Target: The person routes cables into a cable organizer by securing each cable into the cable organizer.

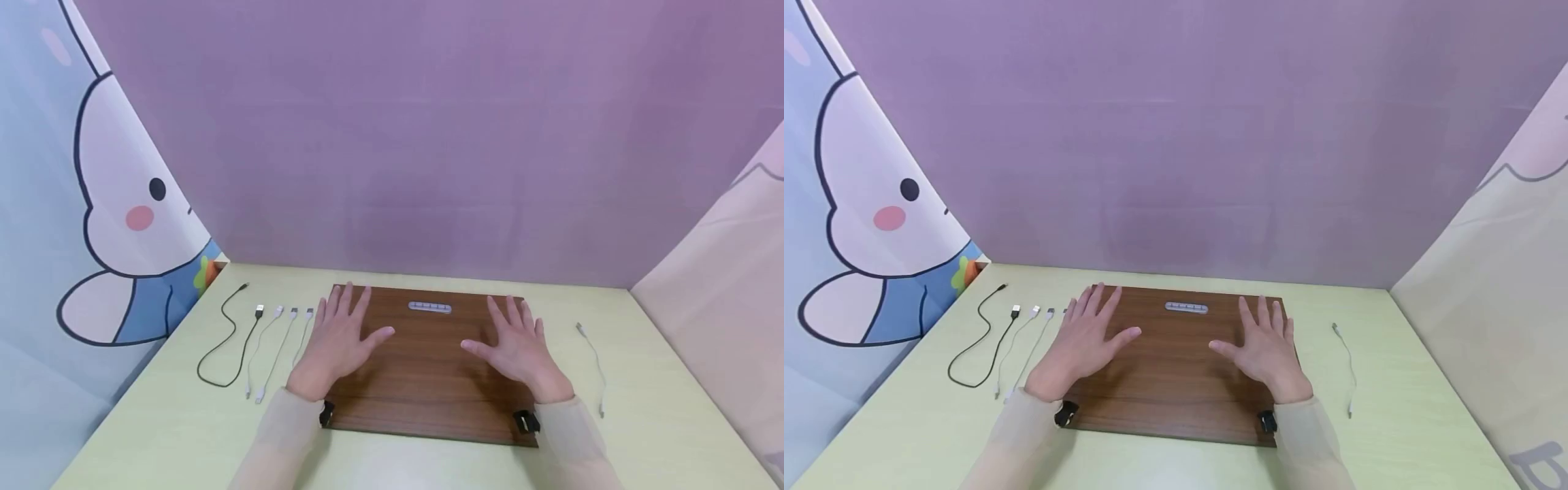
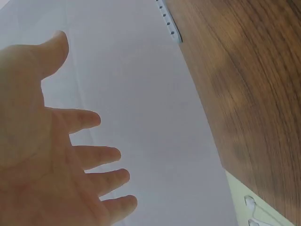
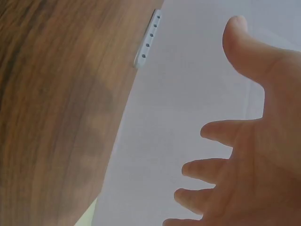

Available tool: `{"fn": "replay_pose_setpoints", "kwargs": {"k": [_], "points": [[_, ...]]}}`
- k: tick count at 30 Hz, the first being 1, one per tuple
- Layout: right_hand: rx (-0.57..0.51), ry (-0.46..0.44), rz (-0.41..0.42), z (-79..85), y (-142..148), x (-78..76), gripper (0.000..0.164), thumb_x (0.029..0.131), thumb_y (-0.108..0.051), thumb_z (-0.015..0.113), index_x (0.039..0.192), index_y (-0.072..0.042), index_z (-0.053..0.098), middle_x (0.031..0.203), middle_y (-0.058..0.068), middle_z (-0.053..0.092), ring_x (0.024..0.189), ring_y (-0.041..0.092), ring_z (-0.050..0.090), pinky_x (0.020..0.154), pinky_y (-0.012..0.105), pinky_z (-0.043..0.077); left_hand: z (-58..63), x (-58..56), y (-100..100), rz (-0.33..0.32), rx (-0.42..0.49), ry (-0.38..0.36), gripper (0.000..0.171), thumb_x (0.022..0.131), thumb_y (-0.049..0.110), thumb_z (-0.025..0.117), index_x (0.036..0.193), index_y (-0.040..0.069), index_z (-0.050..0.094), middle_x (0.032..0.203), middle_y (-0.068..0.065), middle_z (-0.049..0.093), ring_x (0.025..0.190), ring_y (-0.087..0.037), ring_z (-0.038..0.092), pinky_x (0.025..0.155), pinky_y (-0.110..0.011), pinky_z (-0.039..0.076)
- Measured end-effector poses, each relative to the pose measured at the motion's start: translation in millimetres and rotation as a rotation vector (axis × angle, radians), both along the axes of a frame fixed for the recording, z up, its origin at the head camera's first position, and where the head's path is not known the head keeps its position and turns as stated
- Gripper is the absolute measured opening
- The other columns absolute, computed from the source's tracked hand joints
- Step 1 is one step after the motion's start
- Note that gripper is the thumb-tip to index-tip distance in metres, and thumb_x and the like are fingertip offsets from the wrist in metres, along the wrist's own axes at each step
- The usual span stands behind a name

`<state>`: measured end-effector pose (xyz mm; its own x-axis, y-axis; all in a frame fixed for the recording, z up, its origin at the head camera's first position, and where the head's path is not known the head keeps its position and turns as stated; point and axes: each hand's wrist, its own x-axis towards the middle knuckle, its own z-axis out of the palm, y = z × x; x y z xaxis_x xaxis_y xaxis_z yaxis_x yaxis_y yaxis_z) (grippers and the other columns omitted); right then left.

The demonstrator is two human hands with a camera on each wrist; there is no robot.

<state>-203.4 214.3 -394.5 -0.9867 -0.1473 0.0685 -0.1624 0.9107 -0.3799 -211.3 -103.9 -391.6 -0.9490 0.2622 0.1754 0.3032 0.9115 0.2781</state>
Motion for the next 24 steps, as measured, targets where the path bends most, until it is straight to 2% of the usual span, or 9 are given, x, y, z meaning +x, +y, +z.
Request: {"fn": "replay_pose_setpoints", "kwargs": {"k": [5, 9, 15, 21, 24], "points": [[-0.014, -0.005, -0.009, -0.9, 2, 0.5, 0.103, 0.091, -0.067, 0.06, 0.16, -0.001, 0.023, 0.162, 0.035, 0.009, 0.147, 0.058, 0.002, 0.113, 0.075, 0.004, -2.8, 1.5, 7, -0.05, 0.002, 0.029, 0.08, 0.102, 0.059, 0.047, 0.16, 0.007, 0.029, 0.163, -0.026, 0.022, 0.15, -0.046, 0.018, 0.12, -0.06, 0.014], [-0.013, 0.013, -0.004, -2.5, 3, -1.0, 0.098, 0.092, -0.064, 0.062, 0.157, 0.002, 0.029, 0.159, 0.037, 0.019, 0.146, 0.059, 0.012, 0.114, 0.073, 0.013, -6.2, 2.9, 15, -0.109, 0.028, 0.037, 0.07, 0.103, 0.048, 0.052, 0.156, 0.004, 0.037, 0.158, -0.027, 0.034, 0.146, -0.045, 0.031, 0.118, -0.059, 0.024], [-0.01, -0.026, -0.014, -3.2, 13, -6.6, 0.094, 0.095, -0.059, 0.062, 0.158, 0.001, 0.027, 0.158, 0.037, 0.022, 0.142, 0.059, 0.024, 0.107, 0.073, 0.029, -1.5, 4.7, 29, -0.145, 0.1, 0.061, 0.063, 0.102, 0.038, 0.059, 0.152, 0.003, 0.042, 0.152, -0.023, 0.044, 0.14, -0.041, 0.042, 0.113, -0.056, 0.035], [-0.006, -0.039, -0.039, -2.5, 22, -10.0, 0.091, 0.097, -0.057, 0.06, 0.157, 0.003, 0.028, 0.157, 0.037, 0.026, 0.14, 0.058, 0.027, 0.105, 0.072, 0.033, 1.6, 9.6, 46, -0.19, 0.112, 0.12, 0.055, 0.102, 0.032, 0.062, 0.145, 0.001, 0.05, 0.143, -0.02, 0.054, 0.131, -0.038, 0.052, 0.106, -0.053, 0.044], [0.009, -0.022, -0.043, -3.3, 25, -11.1, 0.086, 0.098, -0.053, 0.06, 0.155, 0.005, 0.031, 0.155, 0.037, 0.029, 0.139, 0.058, 0.029, 0.106, 0.071, 0.034, 0.9, 14.4, 54, -0.203, 0.109, 0.094, 0.054, 0.102, 0.034, 0.06, 0.145, 0.002, 0.051, 0.143, -0.018, 0.054, 0.13, -0.037, 0.053, 0.105, -0.051, 0.046]]}}
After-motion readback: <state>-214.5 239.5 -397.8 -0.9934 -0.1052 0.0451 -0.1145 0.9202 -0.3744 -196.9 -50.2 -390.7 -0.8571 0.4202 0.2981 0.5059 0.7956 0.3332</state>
